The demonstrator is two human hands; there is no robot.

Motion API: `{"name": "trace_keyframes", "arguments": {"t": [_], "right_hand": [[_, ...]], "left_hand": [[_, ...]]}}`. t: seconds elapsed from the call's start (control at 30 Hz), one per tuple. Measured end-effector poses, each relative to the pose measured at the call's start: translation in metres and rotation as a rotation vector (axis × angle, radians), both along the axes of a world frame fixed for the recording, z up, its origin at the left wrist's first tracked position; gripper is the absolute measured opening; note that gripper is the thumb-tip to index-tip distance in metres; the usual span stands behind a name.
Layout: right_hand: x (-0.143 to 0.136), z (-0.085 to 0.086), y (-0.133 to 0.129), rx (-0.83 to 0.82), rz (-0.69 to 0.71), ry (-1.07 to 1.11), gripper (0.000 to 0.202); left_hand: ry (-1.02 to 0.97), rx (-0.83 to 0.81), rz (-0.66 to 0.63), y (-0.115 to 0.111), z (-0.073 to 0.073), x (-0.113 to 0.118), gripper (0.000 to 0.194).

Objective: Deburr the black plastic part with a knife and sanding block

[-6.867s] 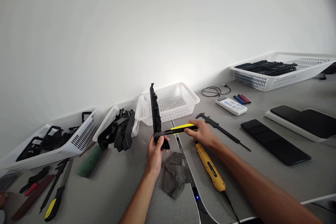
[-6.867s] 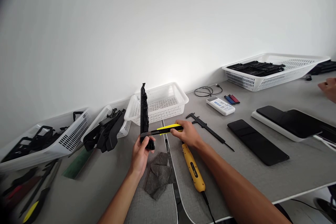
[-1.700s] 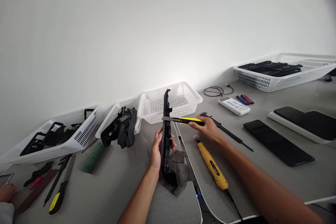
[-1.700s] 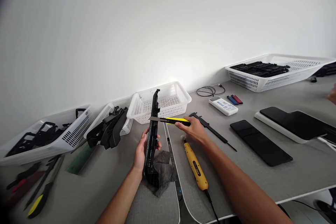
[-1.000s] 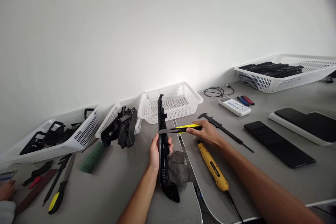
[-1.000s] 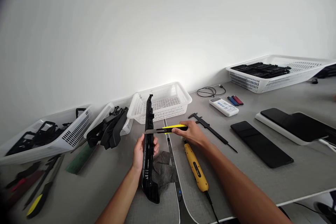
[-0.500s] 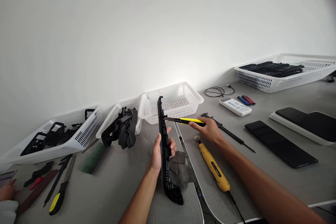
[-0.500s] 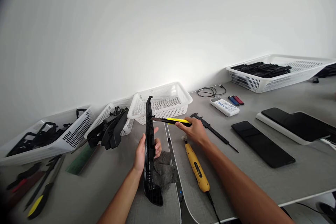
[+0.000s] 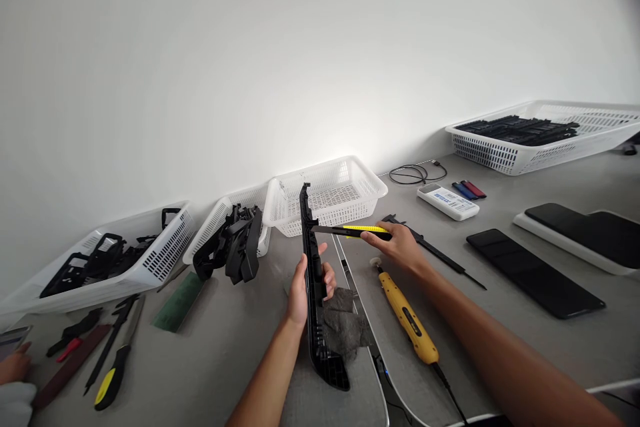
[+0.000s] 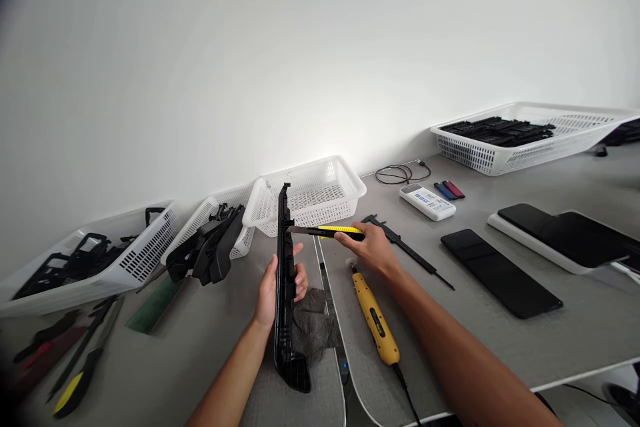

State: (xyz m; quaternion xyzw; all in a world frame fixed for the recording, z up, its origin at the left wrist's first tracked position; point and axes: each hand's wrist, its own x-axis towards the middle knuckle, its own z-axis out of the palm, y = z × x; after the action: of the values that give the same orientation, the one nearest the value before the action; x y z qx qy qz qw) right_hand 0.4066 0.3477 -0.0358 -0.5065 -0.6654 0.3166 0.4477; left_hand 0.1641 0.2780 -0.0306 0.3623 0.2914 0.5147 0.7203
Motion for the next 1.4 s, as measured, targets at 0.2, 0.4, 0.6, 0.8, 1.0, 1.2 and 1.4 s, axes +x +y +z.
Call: {"name": "trace_keyframes", "arguments": {"t": [0.2,0.4,0.6,0.8,1.0,1.2,1.4], "right_hand": [[0.0017,-0.0012,0.0010,-0.022,0.006,0.018,0.063],[0.0016,-0.0051,0.0032,-0.036,0.016,0.001,0.062],[0.0026,-0.0014,0.0032,-0.073,0.022,0.065,0.062],[0.0037,-0.0021,0.0045,-0.096,0.012,0.052,0.063],[0.0026,-0.0055,0.0053,-0.096,0.016,0.029,0.063],[0.0019,-0.0060,0.0052,-0.088,0.014,0.031,0.063],[0.0017,-0.0069,0.0053,-0.084,0.020,0.035,0.063]], "left_hand": [[0.000,-0.004,0.003,0.0005,-0.0003,0.0006,0.084],[-0.006,-0.005,0.002,0.0006,-0.0001,0.0006,0.083],[-0.011,0.001,-0.003,0.0005,-0.0014,-0.0007,0.079],[-0.011,-0.002,-0.001,0.0002,-0.0019,-0.0004,0.079],[-0.011,-0.001,0.000,0.0003,-0.0009,-0.0001,0.078],[-0.016,-0.001,-0.005,0.0006,-0.0019,-0.0002,0.077],[-0.012,-0.004,-0.007,0.0008,-0.0017,-0.0002,0.077]]}}
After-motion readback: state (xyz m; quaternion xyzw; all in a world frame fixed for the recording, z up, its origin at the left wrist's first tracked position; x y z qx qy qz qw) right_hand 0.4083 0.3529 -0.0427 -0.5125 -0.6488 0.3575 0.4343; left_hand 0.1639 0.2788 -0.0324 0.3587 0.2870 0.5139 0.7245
